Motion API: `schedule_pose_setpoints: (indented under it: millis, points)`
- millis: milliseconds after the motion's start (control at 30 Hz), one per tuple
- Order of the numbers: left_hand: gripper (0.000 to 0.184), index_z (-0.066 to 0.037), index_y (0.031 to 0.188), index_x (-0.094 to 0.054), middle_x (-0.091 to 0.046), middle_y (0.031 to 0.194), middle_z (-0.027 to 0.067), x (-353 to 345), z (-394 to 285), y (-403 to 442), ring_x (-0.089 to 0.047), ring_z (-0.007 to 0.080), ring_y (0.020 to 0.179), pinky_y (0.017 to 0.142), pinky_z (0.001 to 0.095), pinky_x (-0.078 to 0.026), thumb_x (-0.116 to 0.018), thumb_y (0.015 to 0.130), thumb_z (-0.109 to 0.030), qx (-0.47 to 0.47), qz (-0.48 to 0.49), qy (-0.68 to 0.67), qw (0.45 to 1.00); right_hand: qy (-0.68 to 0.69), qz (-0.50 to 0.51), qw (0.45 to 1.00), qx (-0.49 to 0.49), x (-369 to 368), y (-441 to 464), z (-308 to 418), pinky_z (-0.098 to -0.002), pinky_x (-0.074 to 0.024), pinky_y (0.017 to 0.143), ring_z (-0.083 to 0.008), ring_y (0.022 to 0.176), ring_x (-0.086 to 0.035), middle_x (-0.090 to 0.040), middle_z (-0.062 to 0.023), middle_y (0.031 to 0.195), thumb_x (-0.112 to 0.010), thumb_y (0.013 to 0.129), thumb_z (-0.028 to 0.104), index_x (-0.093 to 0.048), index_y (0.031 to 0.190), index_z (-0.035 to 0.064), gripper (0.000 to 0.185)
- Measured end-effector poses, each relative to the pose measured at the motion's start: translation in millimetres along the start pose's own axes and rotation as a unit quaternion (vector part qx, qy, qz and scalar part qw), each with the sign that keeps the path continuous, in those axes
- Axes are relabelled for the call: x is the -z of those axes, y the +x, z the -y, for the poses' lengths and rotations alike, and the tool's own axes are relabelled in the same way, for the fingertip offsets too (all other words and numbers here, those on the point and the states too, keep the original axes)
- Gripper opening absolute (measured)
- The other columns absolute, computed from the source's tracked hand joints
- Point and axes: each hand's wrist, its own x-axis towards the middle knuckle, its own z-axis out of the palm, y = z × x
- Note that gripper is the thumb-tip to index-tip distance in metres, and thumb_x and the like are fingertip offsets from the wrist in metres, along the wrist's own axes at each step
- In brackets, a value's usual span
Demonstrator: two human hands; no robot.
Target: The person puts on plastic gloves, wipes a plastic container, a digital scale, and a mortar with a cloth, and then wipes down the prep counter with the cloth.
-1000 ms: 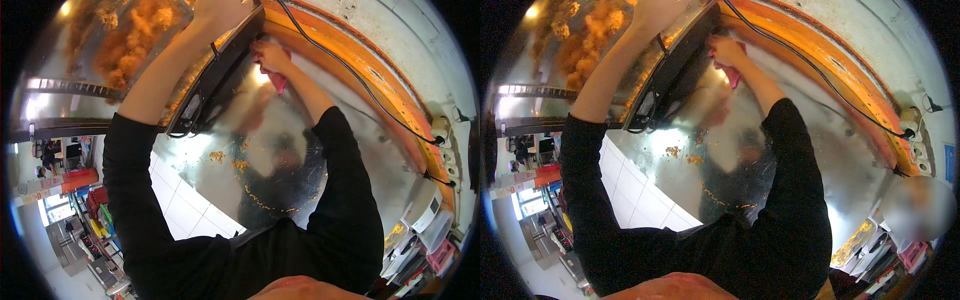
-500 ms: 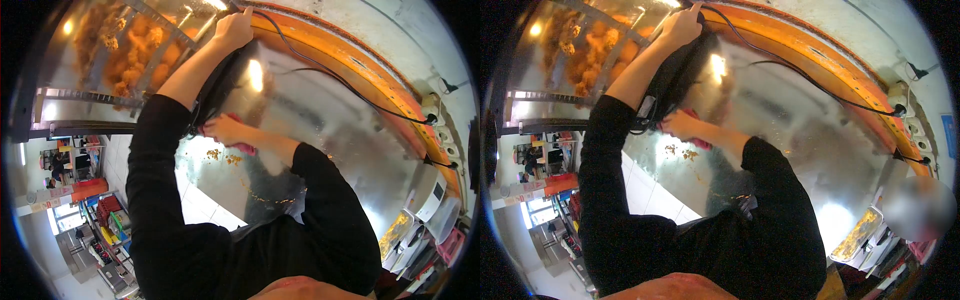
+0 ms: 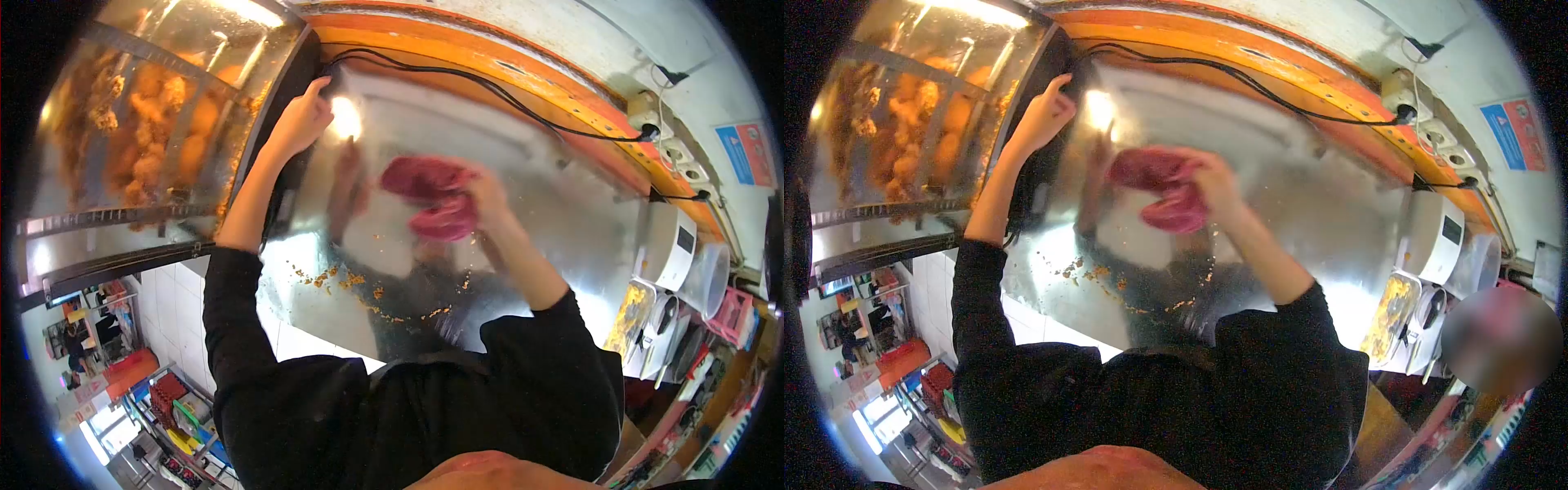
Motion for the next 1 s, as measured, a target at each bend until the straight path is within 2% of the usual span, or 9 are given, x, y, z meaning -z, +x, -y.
schedule_pose_setpoints:
  millis: [133, 267, 333, 367, 433, 500, 567, 767, 1000]
  points:
    - [0.041, -0.004, 0.123, -0.048, -0.064, 0.094, 0.0087, 15.4, -29.1, -101.1, -0.062, 0.013, 0.075, 0.066, 0.0254, -0.049, -0.058, 0.083, 0.0, -0.001, -0.02, -0.064, 0.998, -0.056, -0.188, 0.973, 0.123, 71.9, -70.5, 51.6, -0.035, -0.0461, 0.091, -0.024, 0.1, -0.058, -0.058, -0.0168, 0.113, -0.046, 0.078, 0.008, -0.045, 0.125, -0.0086, 0.05]
    - [0.029, -0.001, 0.113, -0.058, -0.066, 0.092, 0.0089, -0.3, -41.8, -230.7, -0.061, 0.0126, 0.076, 0.074, 0.0261, -0.047, -0.058, 0.084, 0.0, 0.081, -0.199, -0.103, 0.971, -0.212, -0.32, 0.914, 0.132, 138.2, -117.9, 55.8, -0.0294, -0.0466, 0.083, -0.0195, 0.097, -0.06, -0.06, -0.0149, 0.112, -0.048, 0.079, 0.009, -0.051, 0.122, -0.0036, 0.045]
    - [0.024, 0.0, 0.11, -0.058, -0.066, 0.085, 0.008, -23.6, -40.9, -306.7, -0.061, 0.0129, 0.076, 0.074, 0.0265, -0.047, -0.056, 0.087, -0.005, 0.219, -0.249, -0.112, 0.937, -0.509, -0.389, 0.759, 0.119, 175.5, -128.4, 34.8, -0.0323, -0.0449, 0.087, -0.0225, 0.102, -0.058, -0.059, -0.0138, 0.118, -0.048, 0.081, 0.009, -0.053, 0.123, 0.0033, 0.043]
    - [0.024, 0.0, 0.11, -0.058, -0.065, 0.082, 0.0079, -35.5, -41.8, -340.6, -0.06, 0.0123, 0.075, 0.073, 0.0262, -0.046, -0.055, 0.087, -0.006, 0.252, -0.259, -0.096, 0.927, -0.508, -0.388, 0.76, 0.119, 179.4, -121.4, 23.3, -0.0323, -0.0449, 0.087, -0.0225, 0.102, -0.058, -0.059, -0.0138, 0.118, -0.048, 0.081, 0.009, -0.053, 0.123, 0.0033, 0.043]
    - [0.023, 0.001, 0.108, -0.058, -0.066, 0.081, 0.0091, -54.5, -52.2, -400.3, -0.062, 0.013, 0.075, 0.071, 0.0258, -0.048, -0.055, 0.087, -0.005, 0.319, -0.26, -0.112, 0.904, -0.819, -0.411, 0.385, 0.106, 168.5, -102.3, 0.8, -0.0369, -0.0399, 0.095, -0.0281, 0.114, -0.051, -0.055, -0.0137, 0.124, -0.049, 0.079, 0.008, -0.053, 0.123, 0.0053, 0.044]
    - [0.027, 0.001, 0.112, -0.056, -0.065, 0.083, 0.0089, -56.6, -74.8, -430.2, -0.063, 0.0145, 0.078, 0.072, 0.0264, -0.048, -0.056, 0.087, -0.005, 0.382, -0.229, -0.116, 0.888, -0.738, -0.385, 0.537, 0.139, 147.7, -68.4, 7.6, -0.0394, -0.0341, 0.101, -0.0295, 0.123, -0.043, -0.051, -0.0115, 0.129, -0.051, 0.077, 0.007, -0.053, 0.122, 0.0075, 0.045]
    - [0.03, 0.001, 0.115, -0.053, -0.064, 0.087, 0.0098, -56.6, -80.6, -443.9, -0.062, 0.0162, 0.08, 0.074, 0.0271, -0.049, -0.056, 0.086, -0.006, 0.374, -0.268, -0.244, 0.853, -0.762, -0.327, 0.525, 0.193, 145.6, -33.2, -16.3, -0.0389, -0.0346, 0.101, -0.027, 0.122, -0.044, -0.051, -0.0081, 0.129, -0.053, 0.075, 0.007, -0.054, 0.121, 0.0094, 0.046]
    - [0.032, 0.001, 0.119, -0.05, -0.061, 0.1, 0.0129, -41.4, -75.2, -444.2, -0.061, 0.0175, 0.088, 0.079, 0.028, -0.049, -0.054, 0.087, -0.002, 0.275, -0.288, -0.271, 0.876, -0.739, -0.139, 0.614, 0.241, 89.2, -5.7, -45.1, -0.0385, -0.0353, 0.102, -0.0262, 0.122, -0.045, -0.054, -0.0086, 0.125, -0.049, 0.071, 0.0, -0.058, 0.117, 0.0088, 0.048]
    - [0.032, -0.002, 0.117, -0.053, -0.061, 0.109, 0.011, -69.4, -115.8, -546.3, -0.062, 0.0171, 0.09, 0.072, 0.0263, -0.05, -0.058, 0.085, -0.006, 0.34, -0.294, -0.258, 0.855, -0.71, 0.038, 0.66, 0.244, 0.3, -27.0, -114.5, -0.0377, -0.0348, 0.101, -0.0219, 0.122, -0.045, -0.058, -0.0032, 0.121, -0.051, 0.071, 0.002, -0.061, 0.114, 0.0115, 0.046]
